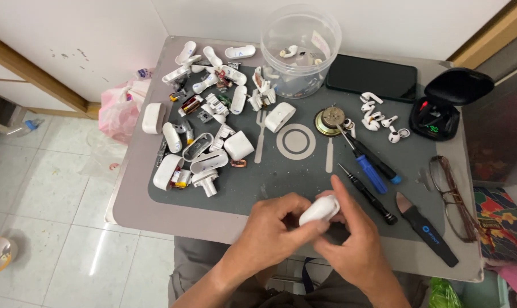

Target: Fitting small circuit boards into plastic earbud housings

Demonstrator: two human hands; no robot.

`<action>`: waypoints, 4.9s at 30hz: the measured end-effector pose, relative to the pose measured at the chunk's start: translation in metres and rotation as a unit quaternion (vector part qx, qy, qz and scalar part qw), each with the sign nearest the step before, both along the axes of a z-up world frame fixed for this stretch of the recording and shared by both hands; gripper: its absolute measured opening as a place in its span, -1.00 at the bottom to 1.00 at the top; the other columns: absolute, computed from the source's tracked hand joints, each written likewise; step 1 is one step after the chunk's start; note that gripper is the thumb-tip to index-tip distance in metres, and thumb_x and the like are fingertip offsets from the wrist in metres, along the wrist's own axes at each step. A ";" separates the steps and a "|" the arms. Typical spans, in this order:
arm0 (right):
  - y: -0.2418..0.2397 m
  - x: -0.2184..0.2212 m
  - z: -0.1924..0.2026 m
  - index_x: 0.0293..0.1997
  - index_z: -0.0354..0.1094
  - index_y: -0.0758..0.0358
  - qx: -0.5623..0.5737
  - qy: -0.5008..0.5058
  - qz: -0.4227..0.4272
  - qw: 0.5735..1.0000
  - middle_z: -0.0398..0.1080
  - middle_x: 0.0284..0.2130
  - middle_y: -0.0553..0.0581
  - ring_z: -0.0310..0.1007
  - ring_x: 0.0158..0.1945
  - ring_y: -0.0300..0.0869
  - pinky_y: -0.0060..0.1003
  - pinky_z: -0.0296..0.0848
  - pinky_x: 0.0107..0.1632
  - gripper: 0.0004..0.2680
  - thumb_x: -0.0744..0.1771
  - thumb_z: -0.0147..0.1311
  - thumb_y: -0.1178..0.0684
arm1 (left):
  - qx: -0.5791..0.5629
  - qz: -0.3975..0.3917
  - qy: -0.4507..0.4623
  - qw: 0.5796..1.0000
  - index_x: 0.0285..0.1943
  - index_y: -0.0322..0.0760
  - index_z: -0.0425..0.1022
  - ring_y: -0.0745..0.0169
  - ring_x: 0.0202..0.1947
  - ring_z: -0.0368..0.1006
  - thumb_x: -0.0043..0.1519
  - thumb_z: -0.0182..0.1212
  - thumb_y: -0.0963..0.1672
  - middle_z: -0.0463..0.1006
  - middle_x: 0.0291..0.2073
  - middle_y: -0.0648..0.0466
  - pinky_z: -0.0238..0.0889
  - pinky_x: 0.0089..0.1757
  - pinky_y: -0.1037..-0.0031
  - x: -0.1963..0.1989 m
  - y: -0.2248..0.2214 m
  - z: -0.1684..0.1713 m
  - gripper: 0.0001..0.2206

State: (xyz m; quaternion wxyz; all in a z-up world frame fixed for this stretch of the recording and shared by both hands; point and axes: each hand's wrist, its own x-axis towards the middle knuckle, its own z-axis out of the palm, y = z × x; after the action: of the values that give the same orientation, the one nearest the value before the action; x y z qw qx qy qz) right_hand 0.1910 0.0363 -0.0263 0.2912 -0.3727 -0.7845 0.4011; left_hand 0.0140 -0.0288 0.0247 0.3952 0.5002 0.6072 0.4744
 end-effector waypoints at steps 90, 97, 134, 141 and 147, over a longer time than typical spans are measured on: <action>0.012 0.022 0.000 0.36 0.33 0.20 -0.227 0.128 -0.034 0.965 0.62 -0.10 0.15 0.61 -0.20 -0.18 -0.25 0.75 -0.11 -0.57 0.29 0.13 0.05 | 0.035 -0.029 -0.109 0.993 0.27 -0.23 0.53 0.34 -0.35 0.59 0.35 0.14 -0.08 0.68 -0.40 0.04 0.45 -0.20 0.44 -0.008 -0.004 -0.038 -0.67; 0.011 0.021 0.000 0.34 0.37 0.13 -0.222 0.090 -0.052 0.969 0.65 -0.07 0.15 0.68 -0.19 -0.16 -0.24 0.75 -0.09 -0.57 0.27 0.17 0.05 | -0.002 -0.027 -0.082 0.996 0.27 -0.20 0.55 0.48 -0.41 0.41 0.21 0.36 -0.14 0.69 -0.34 0.15 0.30 -0.31 0.54 -0.004 -0.005 -0.009 -0.59; 0.010 0.020 -0.006 0.35 0.30 0.25 -0.208 0.187 0.001 0.960 0.62 -0.03 0.21 0.61 -0.02 -0.18 -0.27 0.68 0.03 -0.55 0.27 0.22 0.15 | 0.065 -0.008 -0.066 0.996 0.31 -0.28 0.47 0.37 -0.33 0.42 0.18 0.40 -0.18 0.63 -0.17 0.08 0.37 -0.29 0.51 0.004 0.000 -0.032 -0.53; 0.012 0.022 0.002 0.37 0.30 0.25 -0.220 0.168 -0.016 0.961 0.61 0.01 0.17 0.59 0.08 -0.14 -0.23 0.60 0.13 -0.56 0.29 0.14 0.14 | 0.011 -0.023 -0.197 0.980 0.41 -0.26 0.38 0.32 -0.20 0.54 0.29 0.23 -0.14 0.70 -0.06 -0.02 0.46 -0.17 0.42 -0.006 -0.002 -0.043 -0.54; 0.010 0.020 -0.002 0.39 0.21 0.27 -0.215 0.188 -0.018 0.958 0.58 0.04 0.24 0.60 0.00 -0.09 -0.17 0.73 -0.01 -0.55 0.30 0.11 0.16 | 0.023 -0.030 -0.223 0.974 0.46 -0.25 0.30 0.26 -0.23 0.56 0.32 0.20 -0.13 0.69 -0.06 -0.06 0.46 -0.20 0.42 -0.007 -0.004 -0.044 -0.52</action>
State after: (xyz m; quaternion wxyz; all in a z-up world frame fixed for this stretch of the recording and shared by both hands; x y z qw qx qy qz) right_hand 0.2107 0.0466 -0.0280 0.3536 -0.3584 -0.6043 0.6175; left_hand 0.0065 -0.0324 -0.0193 0.5229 0.4085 0.4778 0.5757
